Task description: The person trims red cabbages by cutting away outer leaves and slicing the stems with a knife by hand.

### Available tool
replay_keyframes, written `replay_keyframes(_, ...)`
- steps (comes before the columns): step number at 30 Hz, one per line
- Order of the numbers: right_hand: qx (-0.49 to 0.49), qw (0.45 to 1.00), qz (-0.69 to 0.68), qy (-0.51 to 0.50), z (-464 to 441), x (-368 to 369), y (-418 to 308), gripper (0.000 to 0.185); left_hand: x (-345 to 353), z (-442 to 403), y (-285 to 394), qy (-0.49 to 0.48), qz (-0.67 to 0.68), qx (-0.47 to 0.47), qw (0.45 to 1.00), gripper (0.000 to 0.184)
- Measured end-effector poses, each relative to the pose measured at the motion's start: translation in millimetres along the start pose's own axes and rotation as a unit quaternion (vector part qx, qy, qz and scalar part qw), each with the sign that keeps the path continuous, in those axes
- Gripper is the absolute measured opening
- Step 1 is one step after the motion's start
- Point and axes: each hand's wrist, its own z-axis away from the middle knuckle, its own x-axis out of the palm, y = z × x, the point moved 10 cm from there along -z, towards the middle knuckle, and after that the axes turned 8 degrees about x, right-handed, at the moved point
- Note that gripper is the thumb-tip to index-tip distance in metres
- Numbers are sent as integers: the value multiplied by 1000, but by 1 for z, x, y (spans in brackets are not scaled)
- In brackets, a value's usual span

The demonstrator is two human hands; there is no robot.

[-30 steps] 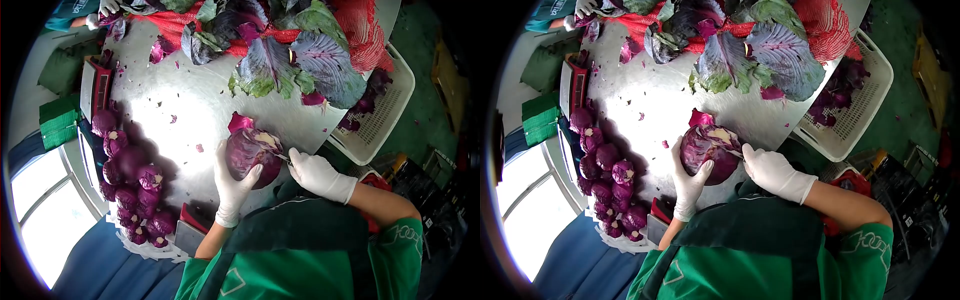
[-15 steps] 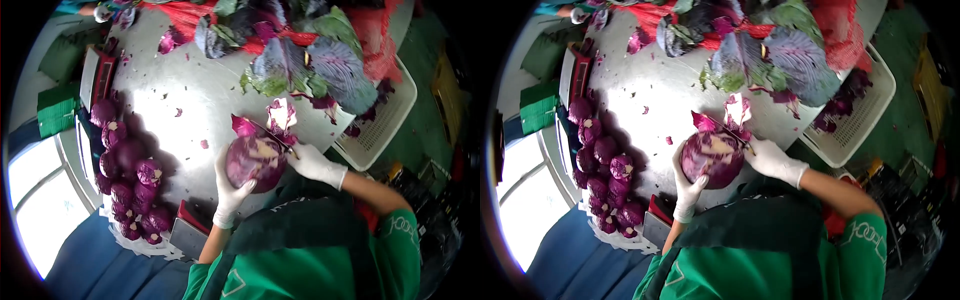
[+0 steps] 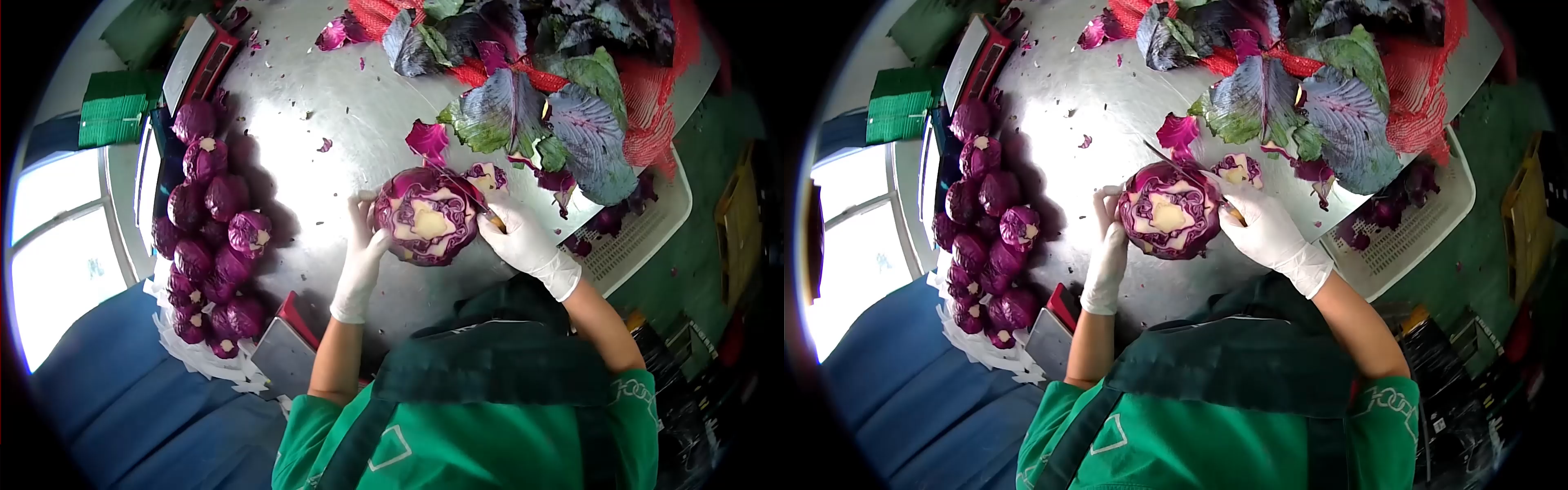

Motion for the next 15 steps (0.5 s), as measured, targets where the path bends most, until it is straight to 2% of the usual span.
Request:
replay_keyframes(1, -50, 999, 4, 21, -2, -4, -10, 14, 1, -5, 4, 31, -41, -33, 998, 55)
replay_keyframes(2, -55, 998, 8, 15, -4, -4, -12, 14, -1, -8, 3, 50, -106, -45, 992, 56)
replay_keyframes(3, 8, 1000, 14, 3, -8, -3, -2, 17, -2, -9, 2, 71, -172, -59, 981, 57)
replay_keyframes(4, 70, 997, 20, -7, -12, -2, 10, 22, -4, -8, -1, 88, -133, -36, 987, 61)
replay_keyframes(5, 20, 996, -73, 53, -28, -17, 16, 30, -4, -8, 1, 95, -131, -28, 986, 61)
replay_keyframes(6, 135, 987, -46, 69, -44, -37, 39, 39, -1, -3, 0, 87, -136, -48, 986, 63)
replay_keyframes(7, 236, 950, -182, 90, -50, -50, 53, 34, -2, 1, -1, 82, -152, -38, 984, 68)
replay_keyframes(9, 251, 957, -121, 86, -71, -70, 59, 33, -2, 7, 0, 84, -182, -8, 980, 76)
replay_keyframes(11, 163, 983, -87, 17, -66, -67, 4, 38, 1, 11, -1, 94, -163, -39, 981, 72)
replay_keyframes(13, 55, 997, 49, 15, -50, -51, -26, 37, -2, 9, 0, 90, -185, -9, 979, 73)
replay_keyframes(15, -116, 977, 174, 52, -31, -37, -38, 31, -2, -1, 8, 86, -207, 26, 974, 74)
